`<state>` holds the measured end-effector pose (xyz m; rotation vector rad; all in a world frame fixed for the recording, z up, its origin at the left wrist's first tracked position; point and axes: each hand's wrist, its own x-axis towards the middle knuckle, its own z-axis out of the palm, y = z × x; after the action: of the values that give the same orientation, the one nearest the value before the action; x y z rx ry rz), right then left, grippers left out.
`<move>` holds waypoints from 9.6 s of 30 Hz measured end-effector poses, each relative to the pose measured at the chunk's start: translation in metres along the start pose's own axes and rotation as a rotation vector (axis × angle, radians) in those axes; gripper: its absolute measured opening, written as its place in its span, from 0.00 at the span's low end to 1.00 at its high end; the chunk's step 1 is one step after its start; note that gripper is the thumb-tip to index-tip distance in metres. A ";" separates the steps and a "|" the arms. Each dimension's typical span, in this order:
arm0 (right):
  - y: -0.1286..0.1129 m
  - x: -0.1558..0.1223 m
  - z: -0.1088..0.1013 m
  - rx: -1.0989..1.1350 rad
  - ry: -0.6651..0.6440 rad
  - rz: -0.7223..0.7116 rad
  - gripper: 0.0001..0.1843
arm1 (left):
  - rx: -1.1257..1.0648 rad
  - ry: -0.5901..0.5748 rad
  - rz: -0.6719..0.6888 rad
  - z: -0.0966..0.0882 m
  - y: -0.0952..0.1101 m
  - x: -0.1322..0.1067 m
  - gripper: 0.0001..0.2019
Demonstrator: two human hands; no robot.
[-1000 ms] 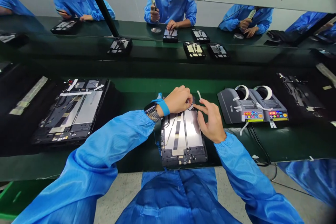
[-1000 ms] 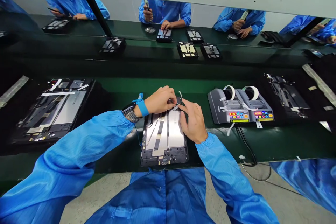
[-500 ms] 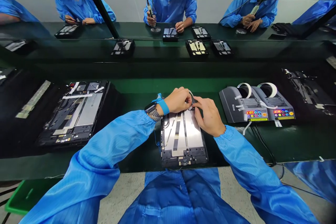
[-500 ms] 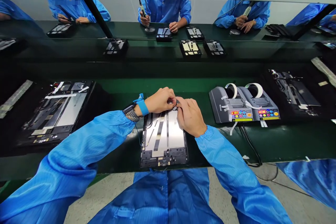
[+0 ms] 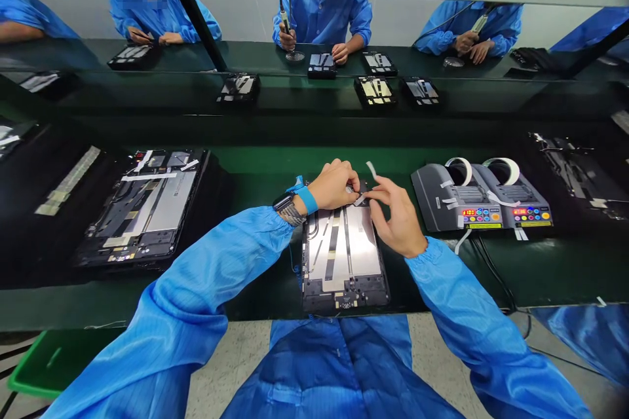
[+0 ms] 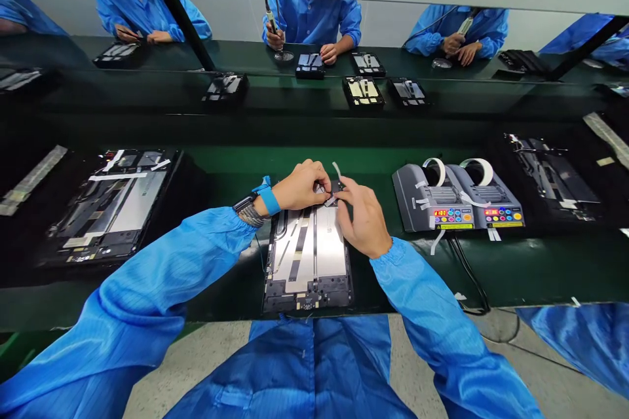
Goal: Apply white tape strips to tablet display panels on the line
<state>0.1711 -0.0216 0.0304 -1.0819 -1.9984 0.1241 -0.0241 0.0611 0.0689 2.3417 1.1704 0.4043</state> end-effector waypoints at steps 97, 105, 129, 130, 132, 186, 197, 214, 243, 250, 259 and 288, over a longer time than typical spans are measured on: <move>-0.028 0.092 0.065 0.423 -0.522 0.110 0.13 | -0.671 0.739 -0.423 0.048 -0.025 -0.114 0.08; -0.038 0.101 0.059 0.385 -0.560 0.075 0.11 | -0.744 0.740 -0.429 0.049 -0.028 -0.113 0.07; -0.047 0.091 0.056 0.220 -0.627 0.197 0.20 | -0.828 0.784 -0.462 0.055 -0.030 -0.101 0.04; -0.050 0.092 0.055 0.199 -0.636 0.218 0.20 | -0.838 0.784 -0.458 0.055 -0.030 -0.101 0.04; -0.056 0.093 0.052 0.167 -0.655 0.249 0.20 | -0.851 0.789 -0.453 0.056 -0.031 -0.101 0.05; -0.023 0.164 0.043 0.354 -1.209 0.163 0.12 | -1.055 0.710 -0.538 0.054 -0.046 -0.093 0.21; -0.021 0.165 0.051 0.272 -1.287 0.180 0.11 | -1.062 0.706 -0.539 0.055 -0.046 -0.092 0.21; -0.030 0.167 0.054 0.168 -1.239 0.179 0.13 | -1.051 0.698 -0.564 0.054 -0.046 -0.092 0.22; -0.036 0.167 0.060 -0.109 -1.249 0.090 0.14 | -1.090 0.681 -0.571 0.052 -0.044 -0.092 0.23; -0.037 0.168 0.059 -0.146 -1.249 0.107 0.13 | -1.115 0.679 -0.567 0.052 -0.044 -0.092 0.23; -0.038 0.173 0.057 -0.090 -1.287 0.180 0.10 | -1.082 0.691 -0.578 0.049 -0.041 -0.092 0.22; -0.032 0.169 0.063 -0.206 -1.126 0.393 0.17 | -1.091 0.683 -0.565 0.054 -0.045 -0.093 0.21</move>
<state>0.0592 0.0996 0.1100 -1.7697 -2.7495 0.9226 -0.0837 -0.0061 -0.0049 0.8961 1.3233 1.2799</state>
